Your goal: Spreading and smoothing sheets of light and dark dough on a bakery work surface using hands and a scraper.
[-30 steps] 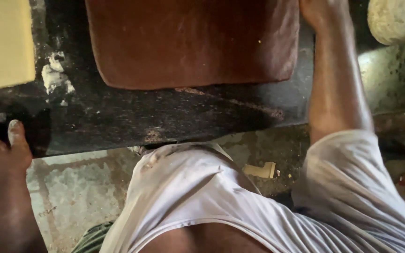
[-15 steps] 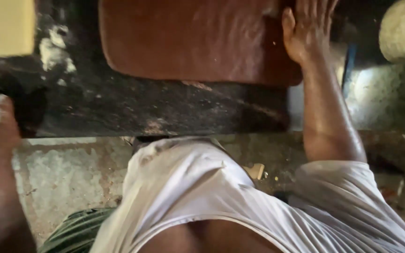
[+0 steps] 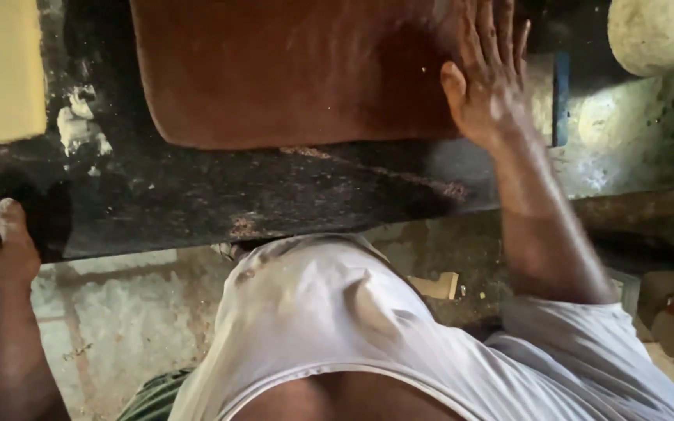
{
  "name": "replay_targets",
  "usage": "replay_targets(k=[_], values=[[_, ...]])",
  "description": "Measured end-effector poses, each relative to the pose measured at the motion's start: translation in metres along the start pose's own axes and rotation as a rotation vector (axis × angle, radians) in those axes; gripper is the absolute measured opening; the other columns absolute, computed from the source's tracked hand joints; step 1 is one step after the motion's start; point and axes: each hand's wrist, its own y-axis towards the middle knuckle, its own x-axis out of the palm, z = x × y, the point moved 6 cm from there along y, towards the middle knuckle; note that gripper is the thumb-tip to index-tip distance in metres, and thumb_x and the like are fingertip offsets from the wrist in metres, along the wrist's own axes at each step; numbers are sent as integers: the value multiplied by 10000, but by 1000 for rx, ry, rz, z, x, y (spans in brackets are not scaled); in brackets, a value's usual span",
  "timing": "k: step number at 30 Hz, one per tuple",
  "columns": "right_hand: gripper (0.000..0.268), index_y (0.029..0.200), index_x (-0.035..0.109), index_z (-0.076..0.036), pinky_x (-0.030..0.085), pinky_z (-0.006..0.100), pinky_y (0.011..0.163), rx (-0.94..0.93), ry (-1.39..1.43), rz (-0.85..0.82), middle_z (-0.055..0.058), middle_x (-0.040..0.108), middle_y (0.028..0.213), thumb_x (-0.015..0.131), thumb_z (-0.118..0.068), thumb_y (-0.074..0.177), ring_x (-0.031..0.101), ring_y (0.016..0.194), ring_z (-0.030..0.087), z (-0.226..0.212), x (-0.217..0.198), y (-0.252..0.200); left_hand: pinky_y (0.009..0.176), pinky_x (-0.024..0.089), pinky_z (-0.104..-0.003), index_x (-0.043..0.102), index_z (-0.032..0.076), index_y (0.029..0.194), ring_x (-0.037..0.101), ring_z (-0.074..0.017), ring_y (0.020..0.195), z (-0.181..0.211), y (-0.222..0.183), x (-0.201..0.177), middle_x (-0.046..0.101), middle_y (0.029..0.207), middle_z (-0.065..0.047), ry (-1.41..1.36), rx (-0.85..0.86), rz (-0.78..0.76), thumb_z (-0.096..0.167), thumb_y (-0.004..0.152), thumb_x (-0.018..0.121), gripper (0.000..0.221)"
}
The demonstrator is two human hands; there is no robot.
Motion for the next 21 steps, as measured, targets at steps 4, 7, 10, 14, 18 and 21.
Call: replay_targets(k=[4,7,10,14,18,21], values=[[680,1706,214,-50,68,649,1285,33,-110,-57,233,85,1743,290,-466,1173,72,1610,438,10,27,-14,999,496,-350,279,71,1714,592,-244,1176,-86,-18,54,607,1398,-211,-582,-401,-67,290,1175,582,656],[631,1707,255,-133,80,615,1349,56,64,-42,135,125,1781,285,-469,1173,89,1649,391,33,20,-22,1095,484,-442,380,-12,1591,586,-361,1323,42,21,-20,571,1517,-248,-297,4,-55,82,1229,553,413],[799,1723,248,-171,67,629,1367,-17,161,-49,119,146,1794,362,-629,1078,94,1675,389,43,8,-38,970,518,-455,459,-11,1516,615,-410,1180,60,28,-36,596,1390,-266,302,119,38,109,1042,729,558],[1349,1712,159,-206,56,615,1345,-226,-20,-3,179,62,1760,693,-868,665,57,1631,430,60,22,-56,1087,479,-482,444,-7,1543,532,-400,1355,48,26,-28,522,1509,-250,-191,-198,-37,139,1082,654,528],[1466,1677,129,-225,18,633,1293,-174,-41,-39,192,50,1728,792,-757,483,60,1594,436,52,1,-41,1175,440,-537,504,-29,1523,506,-435,1409,-5,12,-10,551,1487,-256,88,-59,-18,135,1073,692,515],[1315,1674,97,-142,9,650,1246,-124,163,-76,253,66,1711,694,-741,667,89,1589,425,49,-18,-37,1076,415,-544,574,28,1471,517,-451,1348,67,28,-44,550,1539,-280,261,36,22,153,1007,773,520]])
